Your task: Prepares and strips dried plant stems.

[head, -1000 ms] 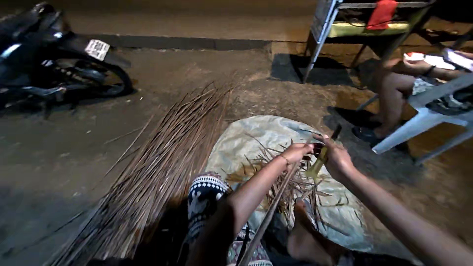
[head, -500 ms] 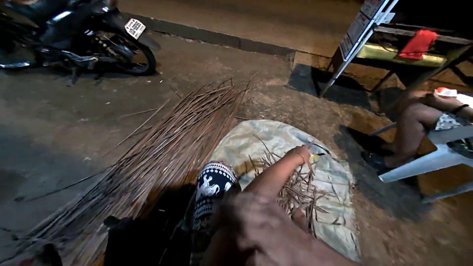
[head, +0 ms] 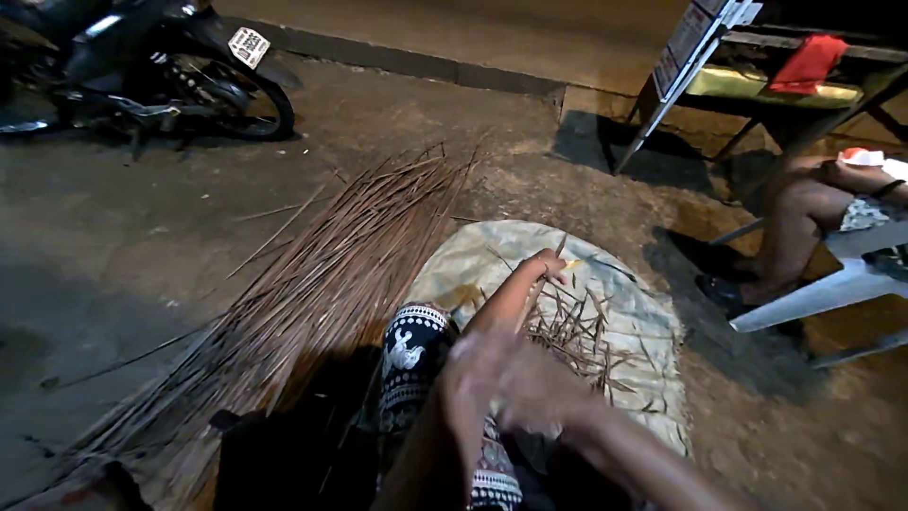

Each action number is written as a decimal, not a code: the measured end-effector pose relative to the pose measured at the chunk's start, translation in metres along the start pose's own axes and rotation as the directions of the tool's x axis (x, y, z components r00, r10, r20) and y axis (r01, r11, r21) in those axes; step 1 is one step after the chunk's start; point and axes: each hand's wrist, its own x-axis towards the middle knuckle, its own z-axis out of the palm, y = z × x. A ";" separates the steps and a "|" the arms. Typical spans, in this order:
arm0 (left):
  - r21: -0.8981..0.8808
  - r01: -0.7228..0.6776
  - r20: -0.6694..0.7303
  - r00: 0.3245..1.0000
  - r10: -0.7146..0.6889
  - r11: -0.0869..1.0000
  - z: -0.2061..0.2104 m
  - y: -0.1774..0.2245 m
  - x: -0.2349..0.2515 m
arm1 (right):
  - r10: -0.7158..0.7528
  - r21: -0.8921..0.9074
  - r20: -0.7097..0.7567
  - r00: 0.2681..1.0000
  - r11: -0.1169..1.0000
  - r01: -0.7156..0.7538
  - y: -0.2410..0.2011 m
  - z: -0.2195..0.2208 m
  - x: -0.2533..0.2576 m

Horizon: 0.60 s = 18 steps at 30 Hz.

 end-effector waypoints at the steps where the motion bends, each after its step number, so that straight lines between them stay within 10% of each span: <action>1: -0.036 0.000 -0.013 1.000 -0.001 0.999 -0.001 -0.008 0.010 | 0.191 -0.127 -0.004 0.981 0.973 -0.190 0.036 -0.005 -0.015; 4: -0.082 0.072 -0.065 0.995 -0.077 0.994 -0.020 -0.009 0.001 | 0.582 -0.277 -0.231 0.779 0.729 -0.626 0.076 -0.031 -0.019; 9: -0.367 0.066 -0.241 0.957 -0.163 0.928 -0.058 -0.016 -0.003 | 0.037 -0.043 -0.147 0.988 0.998 -0.043 -0.036 0.001 0.005; 11: -0.468 0.043 -0.267 0.945 -0.187 0.883 -0.071 -0.026 -0.002 | 0.128 -0.217 -0.017 0.992 0.968 -0.128 -0.012 0.026 -0.021; 14: -0.574 0.010 -0.308 0.924 -0.227 0.819 -0.090 -0.034 -0.012 | 0.709 -0.349 -0.104 0.697 0.631 -0.693 0.066 0.027 -0.055; 18: -0.568 0.015 -0.323 0.915 -0.240 0.823 -0.089 -0.042 -0.008 | 0.834 0.016 -0.086 0.544 0.548 -0.837 0.083 0.005 -0.040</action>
